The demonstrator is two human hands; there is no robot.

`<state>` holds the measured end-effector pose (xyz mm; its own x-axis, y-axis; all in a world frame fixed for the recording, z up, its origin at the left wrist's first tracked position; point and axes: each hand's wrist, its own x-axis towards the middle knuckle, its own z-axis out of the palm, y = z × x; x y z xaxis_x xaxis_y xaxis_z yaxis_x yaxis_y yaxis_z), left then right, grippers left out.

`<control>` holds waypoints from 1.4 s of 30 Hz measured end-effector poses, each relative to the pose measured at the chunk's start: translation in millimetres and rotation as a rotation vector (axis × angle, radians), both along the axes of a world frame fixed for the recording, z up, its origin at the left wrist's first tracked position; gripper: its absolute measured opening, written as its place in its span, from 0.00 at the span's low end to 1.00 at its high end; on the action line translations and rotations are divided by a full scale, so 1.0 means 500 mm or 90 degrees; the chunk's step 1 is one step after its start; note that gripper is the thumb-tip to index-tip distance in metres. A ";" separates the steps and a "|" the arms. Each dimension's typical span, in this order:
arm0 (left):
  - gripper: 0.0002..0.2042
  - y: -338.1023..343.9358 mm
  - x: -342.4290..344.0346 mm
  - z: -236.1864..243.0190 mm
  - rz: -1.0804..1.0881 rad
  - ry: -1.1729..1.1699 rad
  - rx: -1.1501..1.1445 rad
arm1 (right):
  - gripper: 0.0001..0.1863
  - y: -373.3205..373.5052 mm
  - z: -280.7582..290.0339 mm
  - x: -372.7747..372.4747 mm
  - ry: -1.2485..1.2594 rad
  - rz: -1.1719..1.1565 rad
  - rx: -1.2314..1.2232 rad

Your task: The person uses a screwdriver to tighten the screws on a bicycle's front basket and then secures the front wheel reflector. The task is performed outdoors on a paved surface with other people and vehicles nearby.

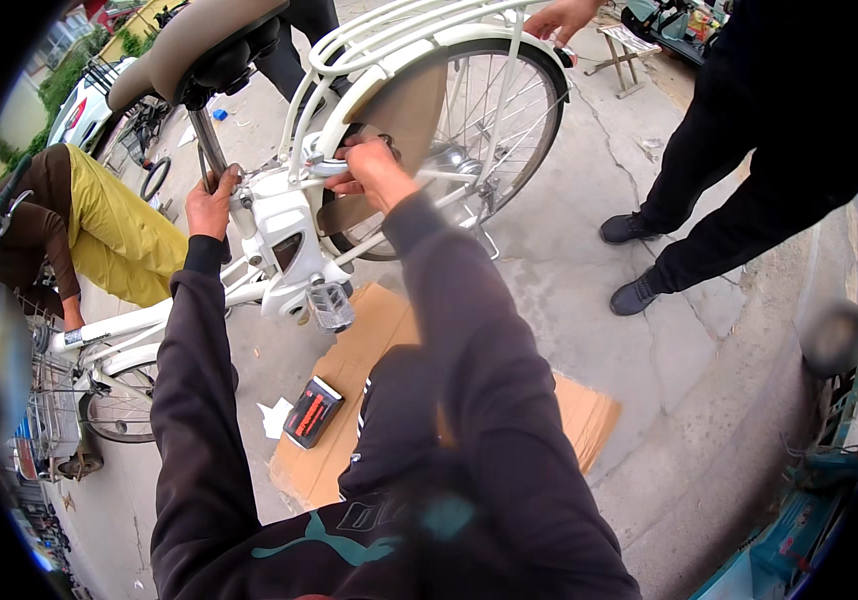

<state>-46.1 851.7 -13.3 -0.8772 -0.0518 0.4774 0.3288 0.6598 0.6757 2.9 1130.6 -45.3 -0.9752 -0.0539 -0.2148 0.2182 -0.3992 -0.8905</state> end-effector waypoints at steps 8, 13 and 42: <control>0.23 0.007 0.006 -0.003 0.016 0.003 -0.019 | 0.20 0.009 -0.008 -0.005 0.035 0.050 0.016; 0.22 0.005 0.015 0.002 -0.007 -0.005 -0.009 | 0.21 0.011 -0.004 -0.006 0.033 0.051 0.012; 0.23 -0.036 -0.019 -0.030 -0.007 -0.002 0.016 | 0.24 -0.040 -0.008 0.003 0.025 0.148 0.066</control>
